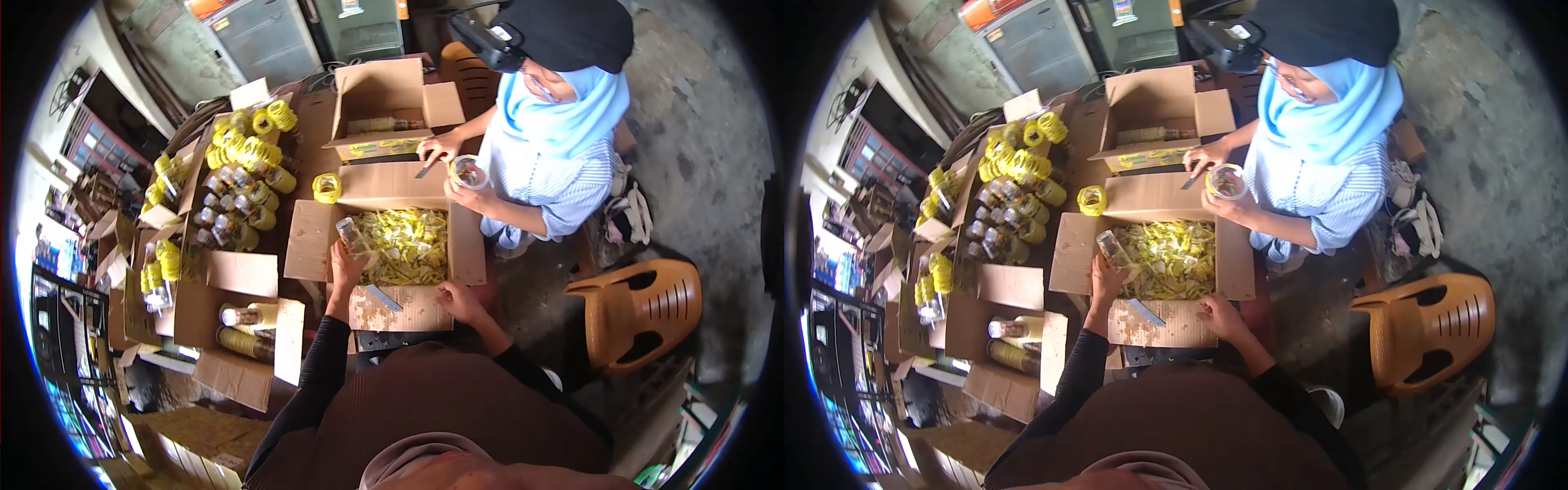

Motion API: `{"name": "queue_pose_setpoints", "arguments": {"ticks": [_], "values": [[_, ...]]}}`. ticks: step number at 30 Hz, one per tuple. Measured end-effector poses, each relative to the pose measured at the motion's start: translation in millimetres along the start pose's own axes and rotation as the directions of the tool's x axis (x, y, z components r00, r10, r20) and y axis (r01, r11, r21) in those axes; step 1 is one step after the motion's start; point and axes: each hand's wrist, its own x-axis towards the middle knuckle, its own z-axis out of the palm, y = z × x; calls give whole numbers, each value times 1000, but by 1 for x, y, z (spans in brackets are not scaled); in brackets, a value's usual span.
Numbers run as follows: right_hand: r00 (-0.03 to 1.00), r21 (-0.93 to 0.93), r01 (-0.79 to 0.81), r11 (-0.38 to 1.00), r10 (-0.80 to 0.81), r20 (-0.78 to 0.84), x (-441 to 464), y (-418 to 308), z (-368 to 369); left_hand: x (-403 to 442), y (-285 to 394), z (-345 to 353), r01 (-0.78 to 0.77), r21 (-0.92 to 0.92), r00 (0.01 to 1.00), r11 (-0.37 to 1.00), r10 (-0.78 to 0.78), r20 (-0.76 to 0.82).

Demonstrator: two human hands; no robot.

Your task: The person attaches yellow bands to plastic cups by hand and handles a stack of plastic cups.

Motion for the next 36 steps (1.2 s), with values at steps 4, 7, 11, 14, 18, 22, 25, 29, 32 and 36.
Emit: {"name": "queue_pose_setpoints", "arguments": {"ticks": [4,7,11,14,18,22,25,29,32,36], "values": [[990,197,143,970,-140,-28,35,-26,12,-32,62,-25,319,-688,947,652,-188,261],[990,140,144,980,-144,-7,54,-76,3,-49,73,-35,381,-818,924,431,-202,324],[951,288,309,906,-296,-88,76,-105,10,-66,90,-45,396,-881,918,259,-118,378],[931,204,361,910,-339,-136,83,-126,4,-71,115,-45,447,-872,889,202,-213,406],[913,63,377,924,-360,-191,89,-130,-4,-73,113,-25,502,-843,863,194,-178,473],[938,47,299,953,-284,-198,86,-103,-8,-77,118,-12,540,-804,841,247,-166,514],[956,17,182,983,-173,-236,77,-98,-21,-81,97,-7,531,-762,847,371,-252,468],[975,108,77,991,-53,-215,71,-82,-22,-89,95,-23,190,-302,978,934,-153,140],[990,129,126,984,-116,-83,65,-84,-14,-97,107,-34,-311,237,926,920,236,296],[966,162,230,960,-245,82,61,-105,-4,-101,113,-29,-357,236,878,904,238,416]]}}
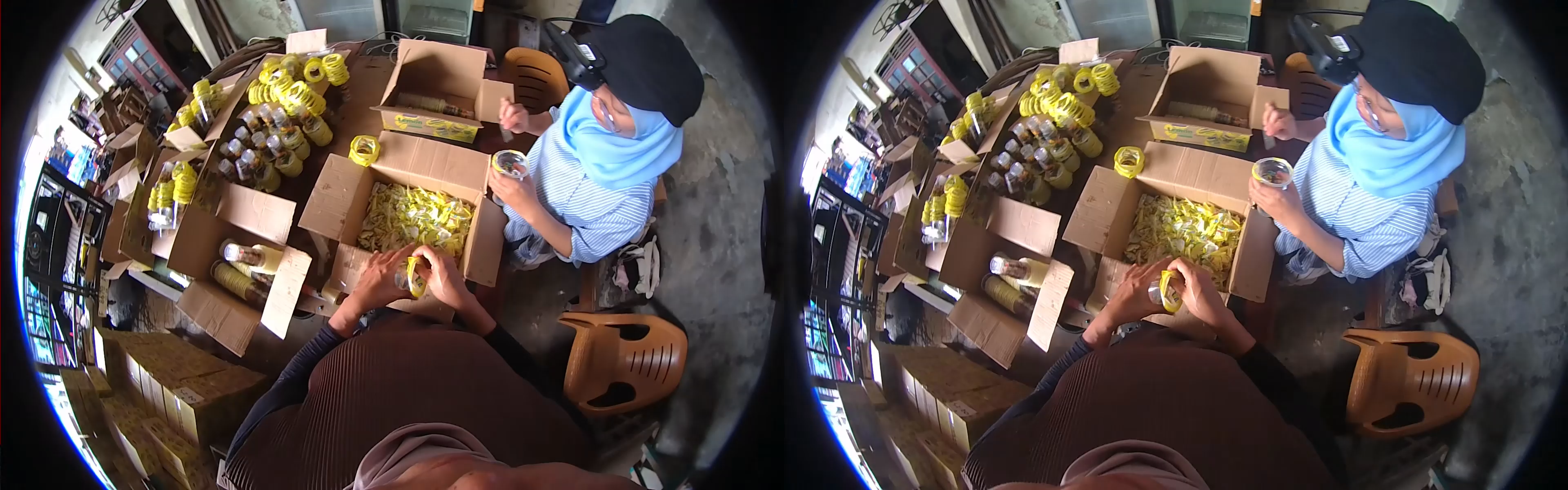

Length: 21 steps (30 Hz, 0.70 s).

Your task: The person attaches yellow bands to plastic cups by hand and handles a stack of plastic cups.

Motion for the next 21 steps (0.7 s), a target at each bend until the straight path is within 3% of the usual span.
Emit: {"name": "queue_pose_setpoints", "arguments": {"ticks": [1,3,4,5,7,13,16,18,21], "values": [[996,12,84,996,-84,-21,0,-1,4,0,4,0,17,1,1000,1000,-17,-9],[980,-58,176,983,-180,-85,3,-5,6,-1,10,-1,221,-103,970,970,-208,123],[978,-124,182,975,-193,-78,4,-10,3,-4,14,-2,196,-79,979,977,-191,66],[978,-125,146,981,-162,-131,0,-18,3,-6,19,-4,272,-62,959,960,-265,105],[987,-103,-1,995,-16,-163,-8,-20,5,-8,21,-8,243,-57,964,968,-234,124],[996,-167,65,984,-75,-50,-16,-11,11,-14,19,-15,219,6,948,976,-214,234],[989,-281,146,949,-147,16,-14,-22,10,-21,12,-16,163,7,953,987,-159,257],[957,-394,284,874,-283,60,-11,-25,10,-24,10,-18,144,-8,953,990,-137,270],[939,-393,345,852,-311,149,-10,-19,15,-28,4,-22,132,-59,941,990,-106,322]]}}
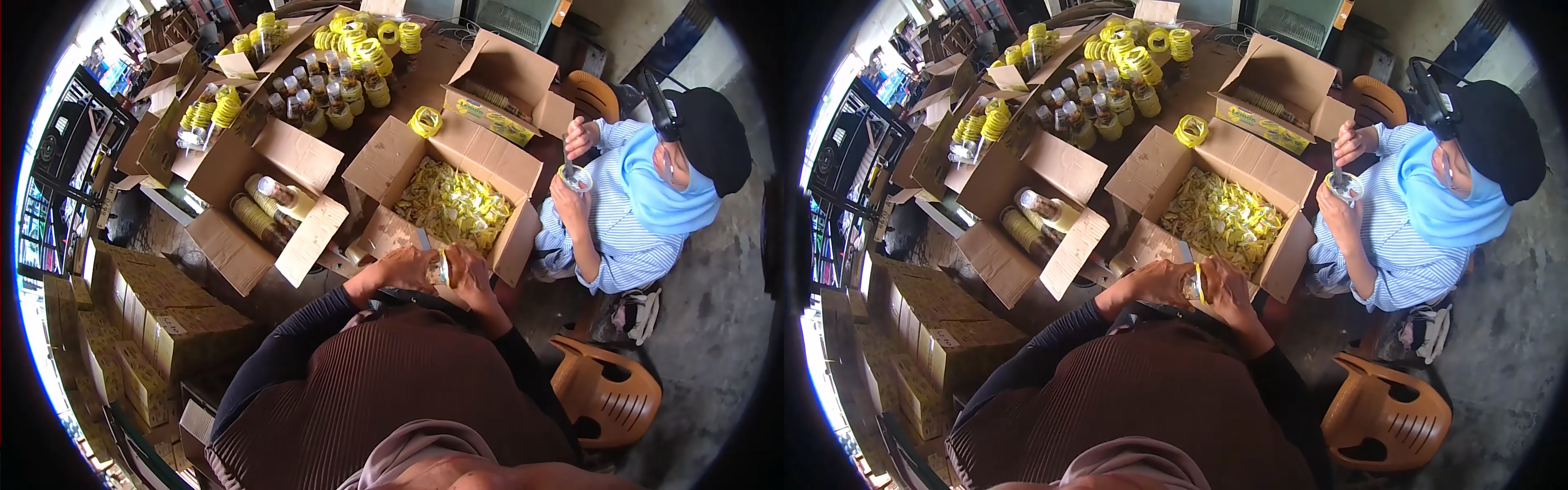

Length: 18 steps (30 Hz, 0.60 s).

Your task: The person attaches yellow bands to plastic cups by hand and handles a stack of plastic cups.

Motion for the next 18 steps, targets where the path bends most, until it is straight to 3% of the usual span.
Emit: {"name": "queue_pose_setpoints", "arguments": {"ticks": [2,4,6,8,10,12,18], "values": [[997,15,61,998,-61,-39,-3,8,12,-2,-4,-2,-4,-44,999,999,6,42],[990,28,120,992,-118,-78,1,7,15,-6,-2,-10,23,-242,995,970,1,101],[998,43,69,997,-69,1,11,8,17,-10,-3,-9,28,-231,997,972,-11,74],[999,26,54,998,-55,1,15,12,22,-13,-11,-4,-74,-222,992,972,48,-119],[993,105,-39,994,27,114,25,9,15,-16,-11,-2,-89,-211,984,973,54,-169],[992,137,-52,989,36,119,32,10,17,-20,-9,-2,-60,-251,967,966,-6,-255],[982,326,-190,926,176,71,34,11,23,-29,13,-6,56,-25,929,998,-61,-365]]}}
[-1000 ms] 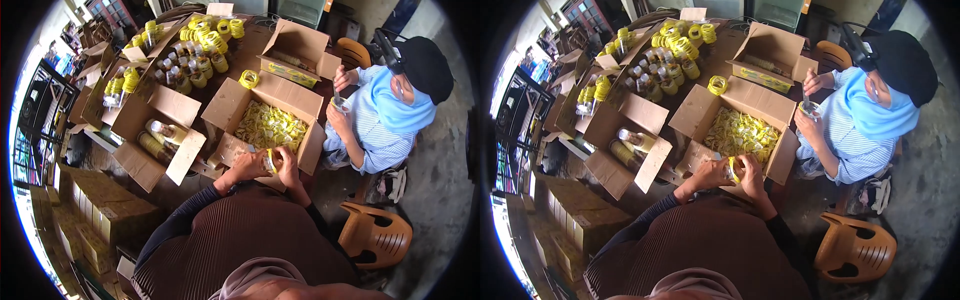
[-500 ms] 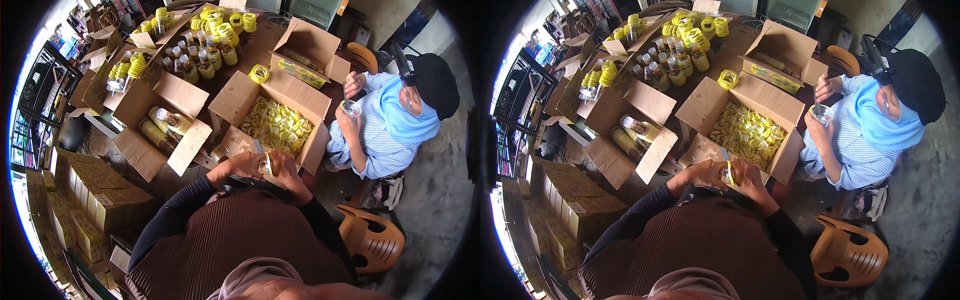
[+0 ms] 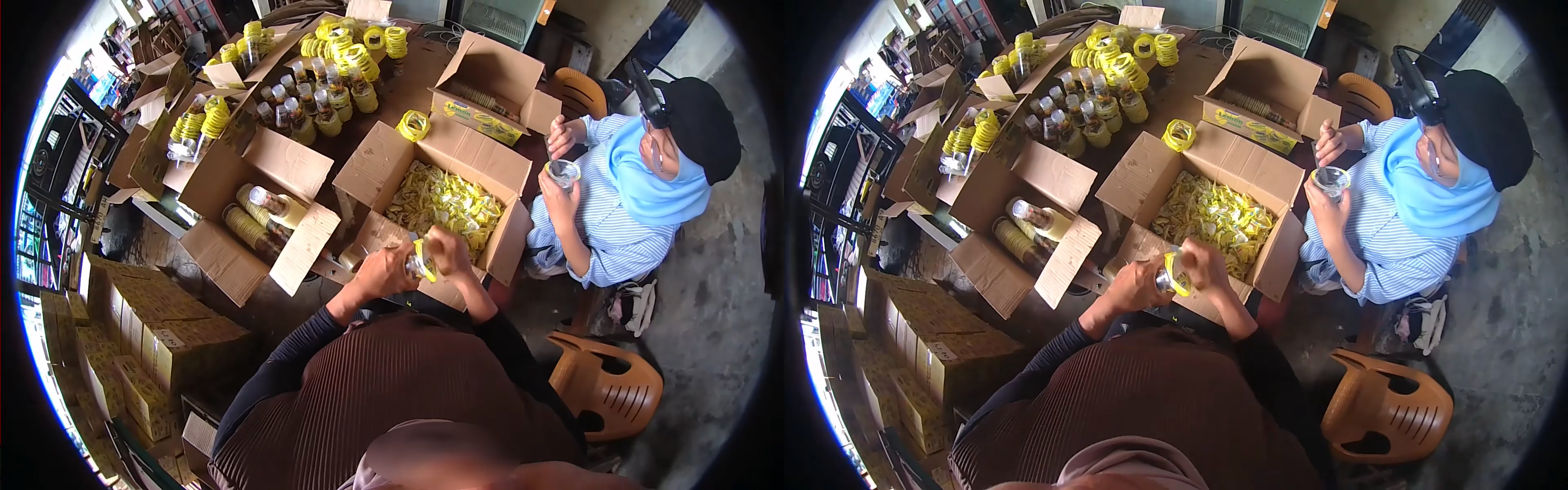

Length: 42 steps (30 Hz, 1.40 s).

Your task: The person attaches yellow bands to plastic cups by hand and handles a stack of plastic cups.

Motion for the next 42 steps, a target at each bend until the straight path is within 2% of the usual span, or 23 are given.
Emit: {"name": "queue_pose_setpoints", "arguments": {"ticks": [2,3,4,6,8,10,12,13,14,16,18,20,21,24,26,27,31,34,36,37,39,40,42], "values": [[995,147,-38,988,51,-86,2,17,0,0,8,0,36,59,999,998,-35,-8],[984,231,-134,964,158,-87,2,11,0,1,10,2,51,83,998,995,-48,-42],[983,228,-134,964,158,-90,3,12,0,2,12,3,67,107,996,992,-59,-74],[954,264,-240,934,277,-112,3,20,3,3,14,5,55,115,994,992,-43,-102],[946,239,-220,946,267,-186,4,42,5,3,16,8,39,120,991,992,-23,-133],[849,137,-351,926,377,-370,3,74,-13,-2,14,7,46,120,962,992,-12,-274],[841,197,-454,869,491,-229,-6,89,-29,-2,8,0,40,86,961,995,-15,-276],[848,91,-497,863,505,-163,-13,87,-38,-3,-2,2,2,66,951,998,19,-310],[845,97,-499,861,509,-166,-19,87,-37,-3,-9,4,-38,48,938,998,52,-342],[917,-215,-396,893,372,-145,-32,94,-34,-2,-4,0,-33,-36,952,999,20,-306],[885,-173,-449,877,410,-219,-43,103,-18,2,-2,0,-123,-57,926,991,94,-366],[886,-226,-386,894,291,-362,-51,108,-8,8,-7,3,-122,-62,936,991,94,-340],[883,-291,-460,839,398,-248,-51,104,-12,10,-7,2,-94,-91,952,991,63,-300],[873,-365,-479,798,389,-294,-55,109,-13,15,-11,4,-95,-124,967,988,62,-248],[885,-341,-446,827,353,-302,-60,110,-20,17,-13,6,-115,-193,973,975,71,-220],[900,-318,-406,856,315,-302,-61,106,-24,21,-14,8,-172,-141,959,975,133,-250],[876,-313,-447,838,340,-342,-65,93,-28,28,-15,14,-141,-190,975,972,103,-198],[878,-202,-409,890,324,-353,-57,82,-28,36,-10,18,-159,-181,973,971,122,-198],[877,-63,-269,961,217,-429,-46,65,-25,39,-6,17,-155,-97,974,983,136,-179],[873,-59,-273,960,222,-433,-40,49,-27,39,-4,16,-157,-95,975,983,139,-172],[948,-58,-105,993,82,-307,-26,7,-36,42,0,11,-95,83,989,992,104,-105],[993,-285,-21,958,-14,-119,-20,-15,-43,44,3,7,-106,87,990,991,114,-89],[985,-407,88,909,-141,-103,-12,-16,-38,47,9,-3,-130,140,990,982,120,76]]}}
